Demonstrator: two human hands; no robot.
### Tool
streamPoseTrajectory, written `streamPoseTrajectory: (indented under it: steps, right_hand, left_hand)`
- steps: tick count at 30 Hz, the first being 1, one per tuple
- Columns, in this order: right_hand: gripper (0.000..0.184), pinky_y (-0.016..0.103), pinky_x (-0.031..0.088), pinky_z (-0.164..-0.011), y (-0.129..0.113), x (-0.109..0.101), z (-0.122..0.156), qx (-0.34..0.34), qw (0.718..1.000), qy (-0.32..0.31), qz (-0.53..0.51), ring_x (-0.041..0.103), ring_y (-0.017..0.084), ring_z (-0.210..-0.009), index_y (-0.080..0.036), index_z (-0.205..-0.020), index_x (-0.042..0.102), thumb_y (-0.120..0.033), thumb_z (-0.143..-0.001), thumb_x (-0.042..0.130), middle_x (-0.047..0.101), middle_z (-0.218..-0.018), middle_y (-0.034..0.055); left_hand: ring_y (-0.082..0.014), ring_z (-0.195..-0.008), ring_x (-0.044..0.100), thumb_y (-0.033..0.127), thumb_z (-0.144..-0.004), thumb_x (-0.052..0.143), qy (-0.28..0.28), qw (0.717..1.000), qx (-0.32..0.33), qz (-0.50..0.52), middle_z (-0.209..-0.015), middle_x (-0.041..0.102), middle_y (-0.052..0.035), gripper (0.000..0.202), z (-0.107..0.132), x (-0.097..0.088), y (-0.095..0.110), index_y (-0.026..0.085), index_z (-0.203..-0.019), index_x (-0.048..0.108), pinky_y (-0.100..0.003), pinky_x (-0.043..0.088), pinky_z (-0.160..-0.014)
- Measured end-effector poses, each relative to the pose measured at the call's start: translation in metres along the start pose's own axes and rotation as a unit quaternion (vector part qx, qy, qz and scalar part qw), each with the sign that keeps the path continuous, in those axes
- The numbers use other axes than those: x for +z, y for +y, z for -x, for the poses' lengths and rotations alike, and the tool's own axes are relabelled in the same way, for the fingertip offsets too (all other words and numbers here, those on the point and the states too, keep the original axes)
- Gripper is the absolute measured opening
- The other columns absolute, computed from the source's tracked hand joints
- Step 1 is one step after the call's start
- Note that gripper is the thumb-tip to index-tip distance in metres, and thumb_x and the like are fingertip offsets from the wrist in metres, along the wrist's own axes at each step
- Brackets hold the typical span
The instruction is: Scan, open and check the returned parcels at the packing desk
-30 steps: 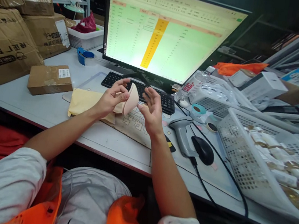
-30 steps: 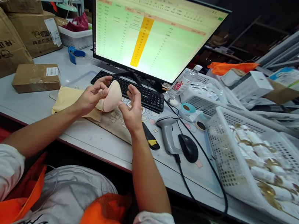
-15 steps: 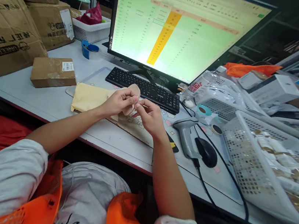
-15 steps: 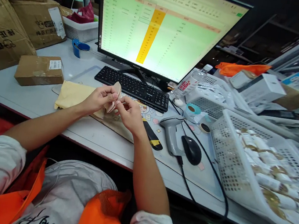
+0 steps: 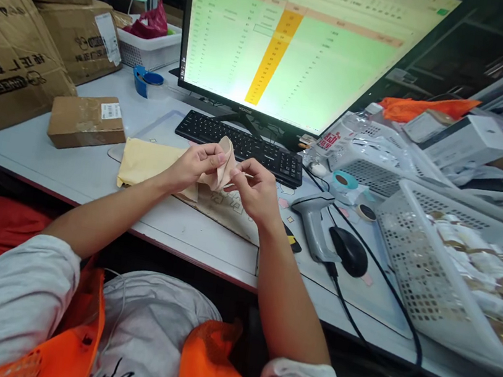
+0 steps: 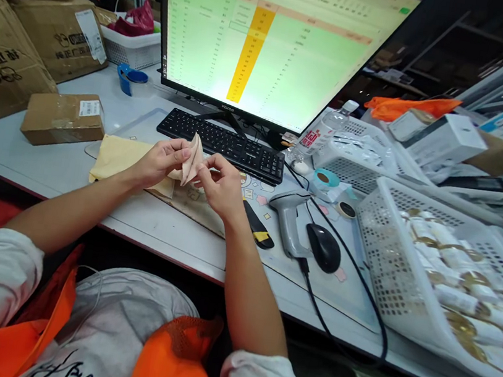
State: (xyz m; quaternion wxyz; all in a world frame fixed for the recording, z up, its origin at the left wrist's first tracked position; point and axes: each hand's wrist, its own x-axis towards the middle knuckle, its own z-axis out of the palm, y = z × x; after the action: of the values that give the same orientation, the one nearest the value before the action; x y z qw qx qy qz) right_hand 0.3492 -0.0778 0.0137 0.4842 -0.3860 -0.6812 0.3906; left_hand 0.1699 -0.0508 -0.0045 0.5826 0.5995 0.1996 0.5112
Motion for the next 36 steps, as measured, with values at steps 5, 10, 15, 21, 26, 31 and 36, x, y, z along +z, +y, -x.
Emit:
streamPoseTrajectory:
  steps: [5,10,15,21,26,31,36]
  right_hand:
    - [0.06,0.034,0.061,-0.061,0.004,0.001,-0.001,0.023,0.999,-0.04,-0.014,0.066,0.018,-0.068,-0.024,-0.078,0.052,-0.078,-0.069,0.078,0.06,-0.076,-0.0002]
    - [0.055,0.035,0.06,-0.06,0.005,-0.004,-0.004,0.038,0.998,-0.056,-0.01,0.062,0.017,-0.064,-0.024,-0.073,0.053,-0.072,-0.071,0.08,0.058,-0.072,-0.001]
    - [0.038,0.03,0.051,-0.055,0.005,-0.004,-0.003,-0.012,0.997,-0.004,0.077,0.055,0.015,-0.061,-0.023,-0.068,0.05,-0.051,-0.084,0.071,0.053,-0.066,-0.0014]
    - [0.028,0.027,0.034,-0.058,0.008,0.001,-0.002,-0.098,0.961,0.107,0.237,0.036,0.011,-0.055,-0.023,-0.062,0.04,-0.028,-0.08,0.061,0.04,-0.056,-0.0053]
    - [0.03,0.028,0.031,-0.058,0.007,-0.002,-0.002,-0.114,0.962,0.079,0.235,0.037,0.013,-0.059,-0.023,-0.064,0.041,-0.035,-0.083,0.062,0.041,-0.059,-0.0037]
    - [0.034,0.028,0.029,-0.058,0.005,0.0,0.001,-0.128,0.962,0.056,0.236,0.033,0.012,-0.057,-0.023,-0.063,0.037,-0.035,-0.085,0.06,0.039,-0.058,-0.0045]
    - [0.027,0.028,0.029,-0.058,0.008,0.003,-0.001,-0.11,0.95,0.095,0.275,0.033,0.011,-0.055,-0.024,-0.062,0.037,-0.028,-0.079,0.058,0.039,-0.056,-0.005]
  left_hand:
    - [-0.0118,-0.06,0.057,0.061,-0.084,0.077,-0.02,0.999,0.01,-0.042,-0.068,0.058,0.0,0.049,0.0,0.0,-0.003,0.017,-0.078,0.058,-0.024,0.047,-0.057]
    - [-0.0132,-0.06,0.06,0.064,-0.079,0.081,-0.029,0.999,-0.038,0.02,-0.068,0.059,0.0,0.052,-0.001,0.001,-0.009,0.018,-0.078,0.055,-0.025,0.048,-0.057]
    - [-0.0138,-0.063,0.062,0.064,-0.077,0.082,-0.028,0.998,-0.051,0.009,-0.071,0.062,-0.002,0.054,-0.003,-0.002,-0.007,0.017,-0.078,0.057,-0.026,0.049,-0.059]
    - [-0.012,-0.063,0.058,0.077,-0.072,0.077,-0.057,0.995,-0.031,-0.078,-0.069,0.061,-0.002,0.066,-0.004,0.001,-0.009,0.015,-0.082,0.058,-0.024,0.045,-0.06]
    - [-0.0111,-0.065,0.056,0.074,-0.059,0.087,0.01,0.99,-0.012,-0.141,-0.073,0.058,0.002,0.074,-0.005,0.002,-0.014,0.018,-0.088,0.05,-0.023,0.043,-0.06]
    - [-0.0159,-0.068,0.063,0.064,-0.083,0.075,-0.057,0.99,-0.068,-0.108,-0.073,0.064,-0.0016,0.052,-0.004,0.001,-0.007,0.018,-0.087,0.051,-0.029,0.052,-0.068]
    - [-0.0169,-0.074,0.059,0.043,-0.094,0.061,0.047,0.936,0.078,-0.34,-0.08,0.065,-0.0041,0.028,-0.001,0.002,-0.01,0.018,-0.081,0.058,-0.029,0.047,-0.069]
